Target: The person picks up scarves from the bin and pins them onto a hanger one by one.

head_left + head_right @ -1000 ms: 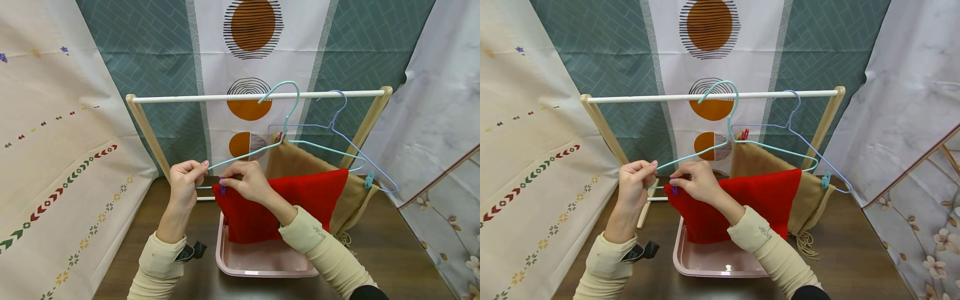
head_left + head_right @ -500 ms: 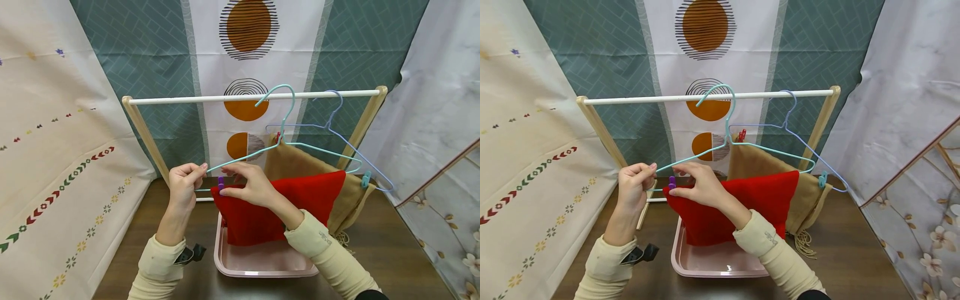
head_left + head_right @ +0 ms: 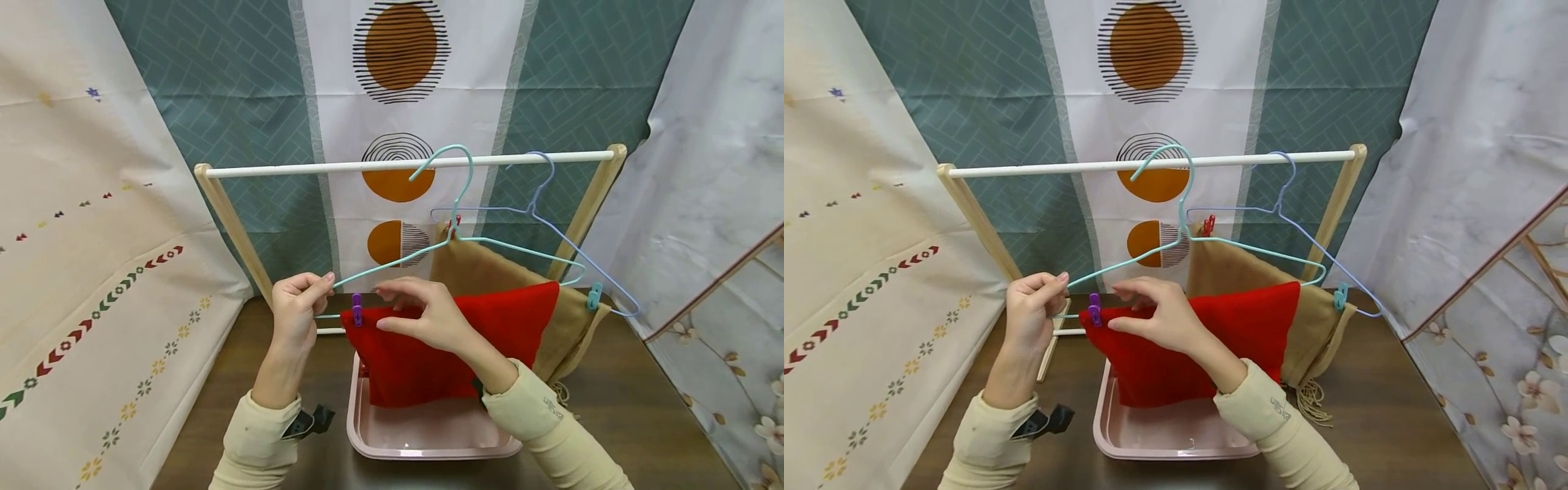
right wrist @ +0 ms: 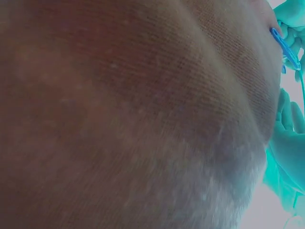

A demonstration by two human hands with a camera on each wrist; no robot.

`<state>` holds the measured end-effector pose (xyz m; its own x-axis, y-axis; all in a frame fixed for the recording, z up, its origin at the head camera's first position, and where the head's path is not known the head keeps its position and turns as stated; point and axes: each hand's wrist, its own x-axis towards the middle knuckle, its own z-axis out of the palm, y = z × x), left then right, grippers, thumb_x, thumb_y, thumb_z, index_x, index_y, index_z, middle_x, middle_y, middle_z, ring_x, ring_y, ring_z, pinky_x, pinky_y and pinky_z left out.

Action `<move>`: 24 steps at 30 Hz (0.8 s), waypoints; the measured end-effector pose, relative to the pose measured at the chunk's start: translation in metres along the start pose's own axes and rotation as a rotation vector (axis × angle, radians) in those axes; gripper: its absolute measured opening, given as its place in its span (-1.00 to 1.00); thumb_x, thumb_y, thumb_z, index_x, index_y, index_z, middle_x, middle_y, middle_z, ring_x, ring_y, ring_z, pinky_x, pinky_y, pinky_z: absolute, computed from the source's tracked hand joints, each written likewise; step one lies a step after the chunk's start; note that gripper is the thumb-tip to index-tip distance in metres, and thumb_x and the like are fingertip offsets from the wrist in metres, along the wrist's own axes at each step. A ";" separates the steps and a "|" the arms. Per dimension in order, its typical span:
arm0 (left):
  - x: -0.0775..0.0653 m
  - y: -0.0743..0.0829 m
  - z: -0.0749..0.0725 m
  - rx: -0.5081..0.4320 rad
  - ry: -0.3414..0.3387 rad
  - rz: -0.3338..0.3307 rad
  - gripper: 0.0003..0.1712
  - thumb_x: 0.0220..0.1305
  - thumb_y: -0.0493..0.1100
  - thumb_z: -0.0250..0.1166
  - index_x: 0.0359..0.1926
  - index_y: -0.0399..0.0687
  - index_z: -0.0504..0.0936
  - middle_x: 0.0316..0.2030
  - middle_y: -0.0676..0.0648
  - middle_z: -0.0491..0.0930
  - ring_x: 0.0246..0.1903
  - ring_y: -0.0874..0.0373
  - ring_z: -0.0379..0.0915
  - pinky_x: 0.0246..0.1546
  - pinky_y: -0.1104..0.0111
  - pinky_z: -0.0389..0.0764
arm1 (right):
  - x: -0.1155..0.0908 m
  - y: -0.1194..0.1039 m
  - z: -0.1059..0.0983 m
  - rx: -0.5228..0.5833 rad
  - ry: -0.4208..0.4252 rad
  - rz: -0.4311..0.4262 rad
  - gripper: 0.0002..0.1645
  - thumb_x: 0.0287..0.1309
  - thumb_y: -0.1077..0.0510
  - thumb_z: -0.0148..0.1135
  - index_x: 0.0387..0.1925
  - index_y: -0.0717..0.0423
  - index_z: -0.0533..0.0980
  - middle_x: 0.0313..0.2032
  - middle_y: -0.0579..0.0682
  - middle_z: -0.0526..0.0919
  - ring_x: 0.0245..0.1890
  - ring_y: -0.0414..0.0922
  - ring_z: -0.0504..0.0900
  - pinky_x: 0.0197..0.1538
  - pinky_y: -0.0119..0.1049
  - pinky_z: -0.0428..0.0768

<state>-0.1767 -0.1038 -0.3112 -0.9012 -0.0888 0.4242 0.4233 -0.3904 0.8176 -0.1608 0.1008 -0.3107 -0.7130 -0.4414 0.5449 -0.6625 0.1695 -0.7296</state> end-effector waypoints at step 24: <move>-0.002 0.002 -0.009 -0.016 -0.003 0.032 -0.57 0.08 -0.60 0.05 -0.83 -0.24 0.50 -0.91 0.00 0.17 -0.81 0.16 -0.19 -0.76 0.37 -0.18 | -0.047 0.005 -0.030 0.039 -0.045 0.058 -0.56 -0.06 0.34 0.32 -0.05 0.30 0.50 -0.22 0.11 0.60 -0.27 -0.01 0.56 -0.21 -0.28 0.57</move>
<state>-0.1751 -0.1125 -0.3135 -0.8867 -0.0991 0.4515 0.4507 -0.4022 0.7969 -0.1372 0.1488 -0.3279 -0.7380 -0.4714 0.4828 -0.6107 0.1621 -0.7751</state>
